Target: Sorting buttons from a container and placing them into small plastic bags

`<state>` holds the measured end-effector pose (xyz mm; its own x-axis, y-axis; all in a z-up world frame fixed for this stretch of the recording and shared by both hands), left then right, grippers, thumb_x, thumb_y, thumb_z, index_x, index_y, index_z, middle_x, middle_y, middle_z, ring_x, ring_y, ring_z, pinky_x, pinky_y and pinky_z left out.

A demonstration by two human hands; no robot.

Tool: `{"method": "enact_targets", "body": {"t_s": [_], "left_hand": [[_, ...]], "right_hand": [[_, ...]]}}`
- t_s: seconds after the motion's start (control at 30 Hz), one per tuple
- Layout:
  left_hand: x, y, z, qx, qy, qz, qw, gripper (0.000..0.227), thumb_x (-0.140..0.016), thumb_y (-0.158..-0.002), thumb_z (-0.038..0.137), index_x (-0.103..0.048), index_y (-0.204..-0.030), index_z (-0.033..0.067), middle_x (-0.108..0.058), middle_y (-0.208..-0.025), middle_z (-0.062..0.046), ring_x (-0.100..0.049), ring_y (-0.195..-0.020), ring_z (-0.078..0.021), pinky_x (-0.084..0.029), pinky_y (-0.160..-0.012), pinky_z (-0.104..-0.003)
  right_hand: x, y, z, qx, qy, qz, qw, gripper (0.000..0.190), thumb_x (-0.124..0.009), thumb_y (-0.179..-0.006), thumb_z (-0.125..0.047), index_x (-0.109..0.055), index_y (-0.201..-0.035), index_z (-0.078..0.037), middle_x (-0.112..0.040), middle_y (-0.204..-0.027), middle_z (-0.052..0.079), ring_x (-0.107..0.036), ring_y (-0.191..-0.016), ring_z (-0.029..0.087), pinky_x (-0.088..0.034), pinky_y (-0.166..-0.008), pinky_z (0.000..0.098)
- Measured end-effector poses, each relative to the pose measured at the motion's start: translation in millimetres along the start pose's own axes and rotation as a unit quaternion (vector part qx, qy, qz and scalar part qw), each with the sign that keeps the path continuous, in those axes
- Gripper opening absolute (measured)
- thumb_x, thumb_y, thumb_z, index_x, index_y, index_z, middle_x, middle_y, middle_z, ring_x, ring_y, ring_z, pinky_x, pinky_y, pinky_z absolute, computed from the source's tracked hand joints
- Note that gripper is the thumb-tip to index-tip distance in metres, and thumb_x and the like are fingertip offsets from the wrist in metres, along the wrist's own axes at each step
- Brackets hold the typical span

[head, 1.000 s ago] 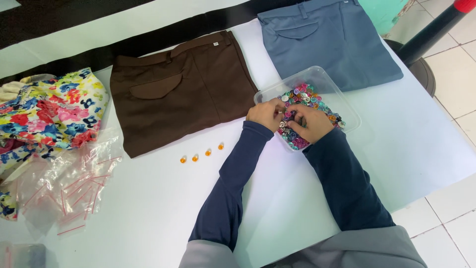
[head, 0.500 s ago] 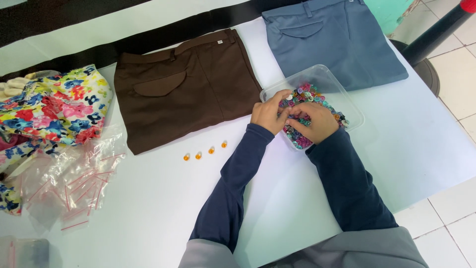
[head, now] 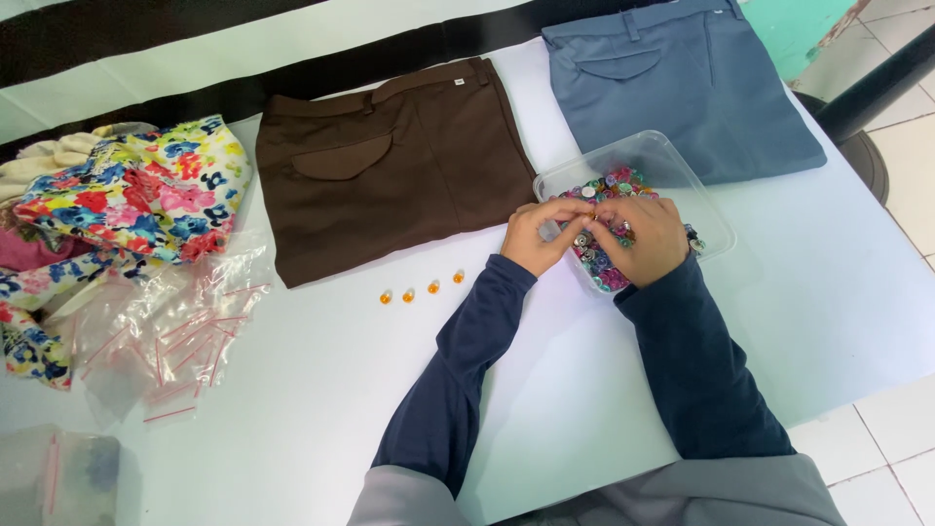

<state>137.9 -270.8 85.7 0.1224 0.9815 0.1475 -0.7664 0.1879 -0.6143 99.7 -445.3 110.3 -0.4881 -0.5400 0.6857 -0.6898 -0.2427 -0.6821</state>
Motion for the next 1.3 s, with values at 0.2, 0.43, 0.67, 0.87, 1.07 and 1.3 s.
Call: {"method": "enact_targets", "body": {"t_s": [0.2, 0.43, 0.67, 0.87, 1.07, 1.3], "left_hand": [[22, 15, 25, -0.036, -0.091, 0.076, 0.992, 0.028, -0.076, -0.093, 0.020, -0.075, -0.119, 0.0291, -0.077, -0.100, 0.013, -0.074, -0.092, -0.0086, -0.043, -0.100, -0.030], [91, 87, 56, -0.088, -0.217, 0.080, 0.969, 0.026, -0.077, -0.087, 0.015, -0.076, -0.112, 0.0218, -0.075, -0.091, 0.009, -0.073, -0.082, -0.0118, -0.045, -0.097, -0.033], [181, 170, 63, -0.039, -0.260, 0.013, 0.965, 0.021, -0.069, -0.088, 0.005, -0.075, -0.106, 0.0122, -0.076, -0.099, -0.005, -0.074, -0.088, -0.0246, -0.053, -0.089, -0.040], [263, 183, 43, 0.058, -0.298, 0.088, 0.949, 0.017, -0.071, -0.086, 0.008, -0.075, -0.103, 0.0123, -0.071, -0.103, -0.006, -0.072, -0.089, -0.0259, -0.057, -0.087, -0.039], [283, 175, 21, 0.080, -0.351, 0.062, 0.931, 0.017, -0.071, -0.090, 0.008, -0.074, -0.106, 0.0124, -0.069, -0.100, -0.004, -0.071, -0.092, -0.0234, -0.053, -0.092, -0.038], [282, 176, 5, 0.154, -0.387, -0.031, 0.909, 0.036, -0.070, -0.090, 0.015, -0.067, -0.126, 0.0159, -0.072, -0.102, -0.003, -0.066, -0.108, -0.0254, -0.041, -0.105, -0.045]], "right_hand": [[21, -8, -36, 0.115, 0.095, 0.184, 0.971, 0.012, -0.076, -0.097, -0.025, -0.077, -0.098, -0.013, -0.068, -0.084, -0.002, -0.065, -0.075, 0.019, -0.047, -0.086, 0.0350], [-1, 18, -115, 0.191, 0.007, 0.230, 0.954, 0.010, -0.070, -0.090, -0.021, -0.075, -0.087, -0.013, -0.070, -0.082, 0.000, -0.063, -0.069, 0.022, -0.050, -0.077, 0.0407], [-63, 39, -181, 0.196, -0.168, 0.036, 0.965, 0.016, -0.065, -0.093, -0.020, -0.073, -0.105, -0.013, -0.070, -0.104, 0.004, -0.065, -0.088, 0.024, -0.050, -0.077, 0.0355], [-98, 22, -169, 0.121, -0.159, -0.094, 0.975, 0.030, -0.071, -0.090, -0.023, -0.071, -0.118, -0.014, -0.065, -0.117, 0.006, -0.065, -0.104, 0.029, -0.051, -0.087, 0.0395], [-134, -1, -163, 0.123, -0.133, -0.134, 0.974, 0.044, -0.075, -0.086, -0.034, -0.066, -0.125, -0.015, -0.061, -0.124, 0.008, -0.060, -0.115, 0.032, -0.047, -0.094, 0.0445], [-152, -6, -164, 0.152, -0.114, -0.161, 0.969, 0.037, -0.074, -0.087, -0.042, -0.068, -0.118, -0.024, -0.062, -0.124, 0.000, -0.058, -0.121, 0.025, -0.042, -0.098, 0.0427]]}}
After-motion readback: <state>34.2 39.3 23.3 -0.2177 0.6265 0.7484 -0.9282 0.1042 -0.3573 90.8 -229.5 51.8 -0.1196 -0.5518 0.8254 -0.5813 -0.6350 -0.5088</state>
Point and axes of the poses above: each hand's wrist, its own y-axis away from the middle knuckle, its own x-axis out of the back of the hand, z = x × y, the point moved 4 cm from there along -y, towards the middle knuckle
